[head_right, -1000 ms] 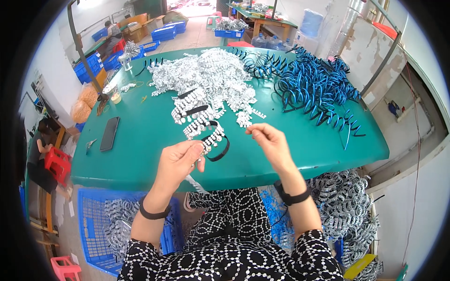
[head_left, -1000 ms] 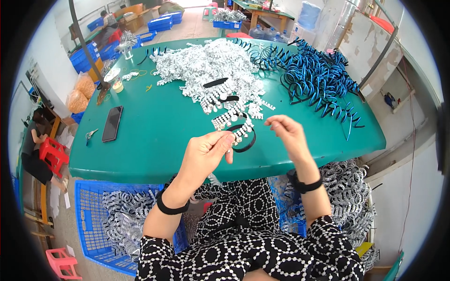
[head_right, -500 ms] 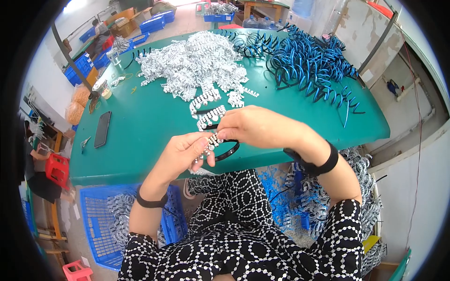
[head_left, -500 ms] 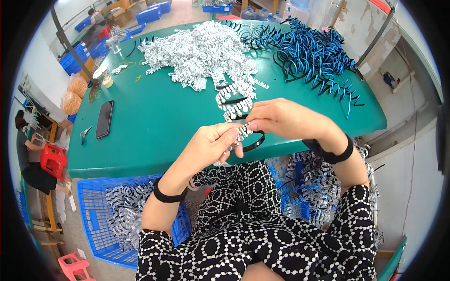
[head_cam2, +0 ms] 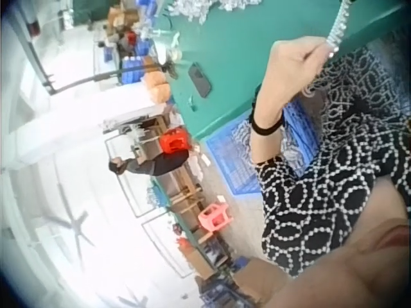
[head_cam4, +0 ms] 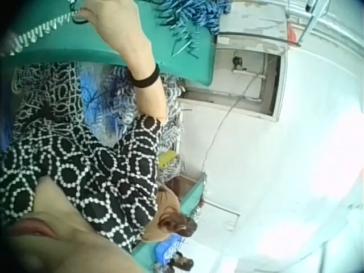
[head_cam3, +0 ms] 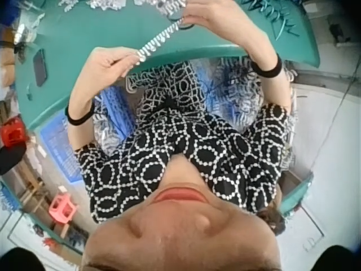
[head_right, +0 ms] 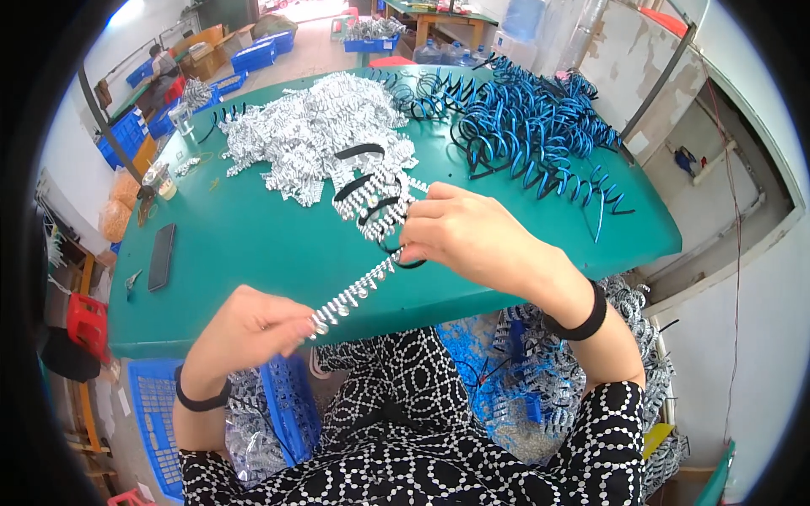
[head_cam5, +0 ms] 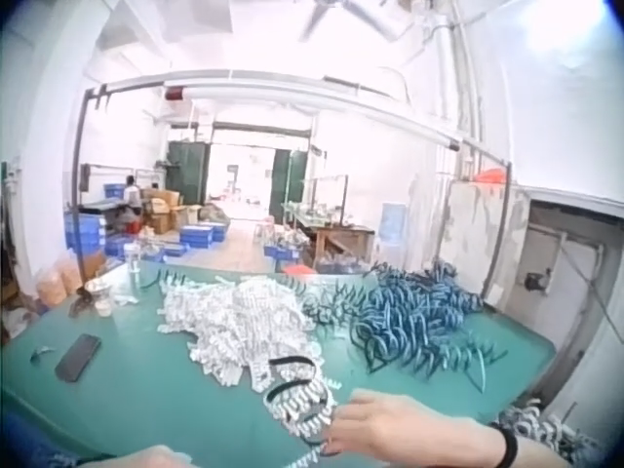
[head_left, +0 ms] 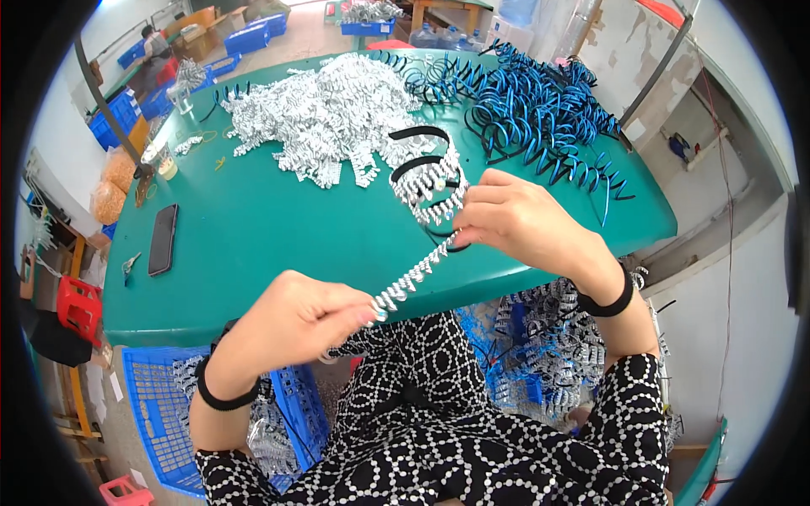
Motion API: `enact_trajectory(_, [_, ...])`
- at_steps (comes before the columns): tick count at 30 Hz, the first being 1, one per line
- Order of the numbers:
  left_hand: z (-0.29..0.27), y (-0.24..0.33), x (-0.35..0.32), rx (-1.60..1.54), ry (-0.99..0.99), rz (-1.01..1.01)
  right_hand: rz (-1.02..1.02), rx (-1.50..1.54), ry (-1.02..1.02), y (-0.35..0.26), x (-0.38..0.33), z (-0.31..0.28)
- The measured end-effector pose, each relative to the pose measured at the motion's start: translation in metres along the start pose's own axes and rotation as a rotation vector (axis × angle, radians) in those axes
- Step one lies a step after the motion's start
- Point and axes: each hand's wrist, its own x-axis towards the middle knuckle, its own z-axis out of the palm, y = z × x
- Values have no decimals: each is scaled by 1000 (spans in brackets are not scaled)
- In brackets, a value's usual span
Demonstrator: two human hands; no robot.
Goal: Manually attaching decorative beaded strips to black headband bases.
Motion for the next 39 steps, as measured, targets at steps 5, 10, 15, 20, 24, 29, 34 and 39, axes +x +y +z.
enact_trajectory(5, [12,9,5,343,151,183,80,101,132,11,-7,5])
enact_trajectory(10, [-6,7,1,168,193,31,-8,337,206,6,-15,7])
enact_trajectory(15, [-23,6,5,251,145,113,-65,409,198,-1,-16,5])
enact_trajectory(20, [-35,-4,8,307,126,151,-69,476,184,-6,-11,13])
enact_trajectory(24, [-45,-4,13,389,81,53,-1,592,193,-14,-9,22])
enact_trajectory(29, [-52,-17,14,529,120,135,-41,670,160,-13,2,34])
enact_trajectory(34, [-58,-30,23,636,175,483,51,809,99,-15,7,38])
enact_trajectory(39, [-54,-38,33,588,105,552,8,849,147,-11,6,46])
